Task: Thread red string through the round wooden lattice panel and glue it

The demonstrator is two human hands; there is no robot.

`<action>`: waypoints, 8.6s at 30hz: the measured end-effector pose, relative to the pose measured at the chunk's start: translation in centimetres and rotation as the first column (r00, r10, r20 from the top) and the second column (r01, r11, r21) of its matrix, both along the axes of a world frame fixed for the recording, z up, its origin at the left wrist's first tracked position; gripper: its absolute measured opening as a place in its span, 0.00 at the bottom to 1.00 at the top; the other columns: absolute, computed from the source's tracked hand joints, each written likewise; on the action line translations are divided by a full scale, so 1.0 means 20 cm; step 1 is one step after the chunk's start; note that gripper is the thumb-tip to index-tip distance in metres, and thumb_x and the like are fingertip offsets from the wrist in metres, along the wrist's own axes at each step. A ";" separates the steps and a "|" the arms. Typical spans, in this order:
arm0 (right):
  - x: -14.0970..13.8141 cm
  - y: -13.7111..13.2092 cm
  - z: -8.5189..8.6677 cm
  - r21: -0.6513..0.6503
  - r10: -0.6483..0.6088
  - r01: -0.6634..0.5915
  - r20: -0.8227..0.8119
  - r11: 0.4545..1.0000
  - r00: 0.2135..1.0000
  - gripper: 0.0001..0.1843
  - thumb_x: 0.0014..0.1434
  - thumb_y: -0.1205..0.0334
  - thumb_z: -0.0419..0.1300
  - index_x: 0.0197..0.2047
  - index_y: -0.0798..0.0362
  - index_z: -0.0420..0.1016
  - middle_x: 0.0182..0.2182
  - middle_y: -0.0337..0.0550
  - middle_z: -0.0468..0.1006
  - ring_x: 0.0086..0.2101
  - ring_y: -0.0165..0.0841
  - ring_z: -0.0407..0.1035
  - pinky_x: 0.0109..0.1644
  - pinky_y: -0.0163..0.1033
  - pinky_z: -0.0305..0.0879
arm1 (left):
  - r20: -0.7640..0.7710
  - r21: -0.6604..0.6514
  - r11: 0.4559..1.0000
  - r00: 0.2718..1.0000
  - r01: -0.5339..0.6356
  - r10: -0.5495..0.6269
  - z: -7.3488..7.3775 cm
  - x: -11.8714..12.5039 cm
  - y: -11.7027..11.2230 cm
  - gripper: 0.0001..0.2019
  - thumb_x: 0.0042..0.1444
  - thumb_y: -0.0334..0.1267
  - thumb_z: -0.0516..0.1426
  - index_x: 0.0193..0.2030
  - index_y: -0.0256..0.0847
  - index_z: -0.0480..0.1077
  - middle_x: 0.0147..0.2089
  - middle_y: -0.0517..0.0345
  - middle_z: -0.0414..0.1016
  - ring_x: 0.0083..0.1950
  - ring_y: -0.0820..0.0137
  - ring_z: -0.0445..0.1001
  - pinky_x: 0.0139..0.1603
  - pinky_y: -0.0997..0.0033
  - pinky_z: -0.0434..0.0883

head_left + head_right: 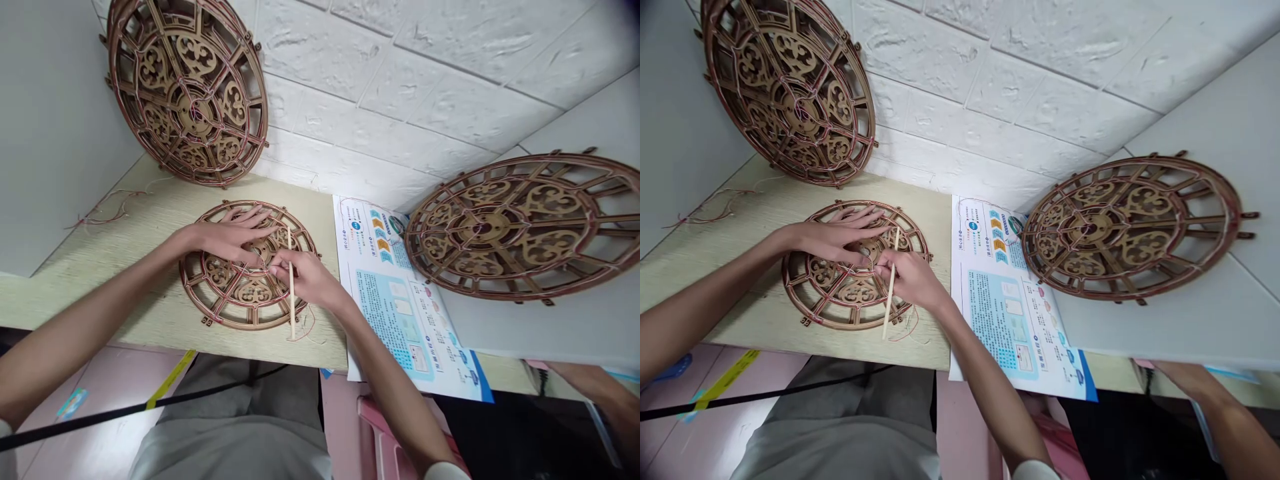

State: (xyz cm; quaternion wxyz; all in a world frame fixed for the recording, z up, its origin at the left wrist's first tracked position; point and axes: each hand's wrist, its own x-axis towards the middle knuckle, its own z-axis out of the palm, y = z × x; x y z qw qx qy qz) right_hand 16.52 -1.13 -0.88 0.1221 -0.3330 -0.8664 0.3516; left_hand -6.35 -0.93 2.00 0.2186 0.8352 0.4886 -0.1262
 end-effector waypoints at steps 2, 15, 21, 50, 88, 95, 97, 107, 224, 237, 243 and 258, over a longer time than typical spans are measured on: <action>0.00 0.00 0.00 -0.017 -0.017 0.017 -0.008 1.000 1.000 0.09 0.66 0.62 0.58 0.34 0.55 0.72 0.22 0.34 0.66 0.24 0.27 0.57 0.33 0.34 0.52 | -0.004 0.005 1.000 1.000 0.006 -0.006 -0.01 -0.01 0.00 0.48 0.64 0.67 0.46 0.81 0.45 0.33 0.79 0.52 0.14 0.79 0.52 0.17 0.76 0.43 0.29; 0.00 0.00 0.02 -0.030 -0.014 0.014 -0.006 0.999 1.000 0.09 0.65 0.62 0.59 0.32 0.53 0.66 0.22 0.33 0.65 0.24 0.28 0.58 0.32 0.34 0.51 | -0.027 0.021 1.000 1.000 0.008 -0.008 0.01 0.02 -0.02 0.48 0.65 0.66 0.47 0.81 0.41 0.33 0.79 0.46 0.16 0.79 0.50 0.19 0.76 0.41 0.29; 0.01 0.01 0.01 -0.018 -0.001 0.000 -0.052 1.000 0.999 0.08 0.64 0.65 0.56 0.32 0.53 0.66 0.23 0.34 0.66 0.25 0.28 0.59 0.33 0.34 0.53 | -0.014 0.035 0.999 1.000 0.003 -0.003 0.00 0.02 -0.02 0.50 0.63 0.67 0.49 0.81 0.43 0.34 0.79 0.48 0.18 0.80 0.48 0.21 0.76 0.39 0.30; 0.02 -0.03 0.10 -0.293 -0.318 0.190 -0.492 0.937 0.810 0.33 0.60 0.28 0.59 0.31 0.54 0.71 0.20 0.36 0.65 0.21 0.26 0.57 0.24 0.35 0.52 | -0.026 0.052 0.999 1.000 -0.004 0.005 -0.04 0.03 -0.01 0.55 0.58 0.75 0.47 0.81 0.42 0.34 0.79 0.45 0.16 0.80 0.45 0.22 0.75 0.37 0.31; -0.03 -0.07 0.00 0.214 -0.053 0.150 -0.401 0.965 0.915 0.26 0.75 0.50 0.49 0.26 0.55 0.67 0.20 0.36 0.62 0.20 0.25 0.56 0.28 0.36 0.52 | -0.071 0.009 0.998 0.996 -0.056 0.057 0.00 0.08 -0.03 0.52 0.61 0.68 0.52 0.81 0.46 0.31 0.79 0.52 0.15 0.79 0.51 0.18 0.75 0.41 0.27; -0.04 -0.07 -0.01 0.242 -0.084 0.194 -0.399 0.951 0.913 0.26 0.74 0.52 0.50 0.26 0.54 0.66 0.18 0.34 0.60 0.20 0.24 0.55 0.27 0.35 0.53 | -0.040 0.027 0.997 0.997 -0.072 0.073 -0.01 0.07 -0.03 0.52 0.60 0.67 0.53 0.81 0.44 0.35 0.79 0.50 0.17 0.79 0.50 0.19 0.76 0.44 0.27; -0.05 -0.07 -0.01 0.260 -0.072 0.192 -0.411 0.946 0.909 0.26 0.75 0.53 0.50 0.25 0.54 0.65 0.18 0.34 0.60 0.19 0.24 0.56 0.27 0.34 0.52 | -0.047 0.024 0.997 0.996 -0.069 0.070 -0.01 0.07 -0.03 0.52 0.60 0.67 0.53 0.81 0.44 0.35 0.79 0.50 0.16 0.79 0.51 0.18 0.76 0.43 0.27; -0.05 -0.06 -0.03 0.155 -0.155 0.301 -0.592 0.941 0.791 0.31 0.74 0.45 0.49 0.23 0.54 0.68 0.14 0.33 0.60 0.15 0.22 0.52 0.19 0.32 0.46 | -0.048 0.033 0.998 0.997 -0.056 0.057 -0.01 0.06 -0.04 0.53 0.60 0.70 0.51 0.81 0.43 0.33 0.79 0.49 0.17 0.80 0.48 0.21 0.76 0.40 0.30; -0.05 -0.05 -0.02 0.068 -0.205 0.290 -0.553 0.955 0.808 0.28 0.74 0.48 0.48 0.25 0.54 0.69 0.15 0.32 0.61 0.17 0.23 0.56 0.26 0.34 0.54 | 0.026 0.148 0.987 0.998 -0.061 0.058 -0.06 0.11 -0.04 0.50 0.63 0.62 0.55 0.81 0.40 0.36 0.80 0.39 0.21 0.78 0.32 0.24 0.70 0.22 0.34; -0.06 -0.06 -0.03 0.227 -0.070 0.212 -0.510 0.950 0.858 0.25 0.74 0.60 0.49 0.23 0.54 0.63 0.16 0.33 0.61 0.19 0.24 0.58 0.26 0.34 0.54 | 0.062 0.196 0.972 0.991 -0.130 0.120 -0.08 0.16 -0.07 0.54 0.51 0.58 0.62 0.80 0.41 0.46 0.81 0.40 0.33 0.78 0.30 0.33 0.71 0.21 0.37; -0.06 -0.05 -0.04 0.221 -0.066 0.207 -0.516 0.953 0.854 0.26 0.74 0.55 0.48 0.24 0.53 0.64 0.18 0.36 0.67 0.19 0.25 0.62 0.26 0.34 0.56 | 0.024 0.159 0.981 0.994 -0.111 0.109 -0.07 0.13 -0.06 0.52 0.56 0.59 0.59 0.81 0.42 0.41 0.81 0.42 0.25 0.79 0.34 0.26 0.70 0.22 0.35; -0.07 -0.06 -0.04 0.122 -0.201 0.309 -0.533 0.943 0.822 0.28 0.73 0.52 0.48 0.23 0.54 0.69 0.14 0.34 0.59 0.17 0.24 0.55 0.25 0.33 0.51 | 0.039 0.070 0.994 0.995 -0.089 0.087 0.01 0.10 -0.06 0.39 0.69 0.54 0.42 0.81 0.38 0.37 0.81 0.39 0.27 0.80 0.42 0.28 0.72 0.28 0.41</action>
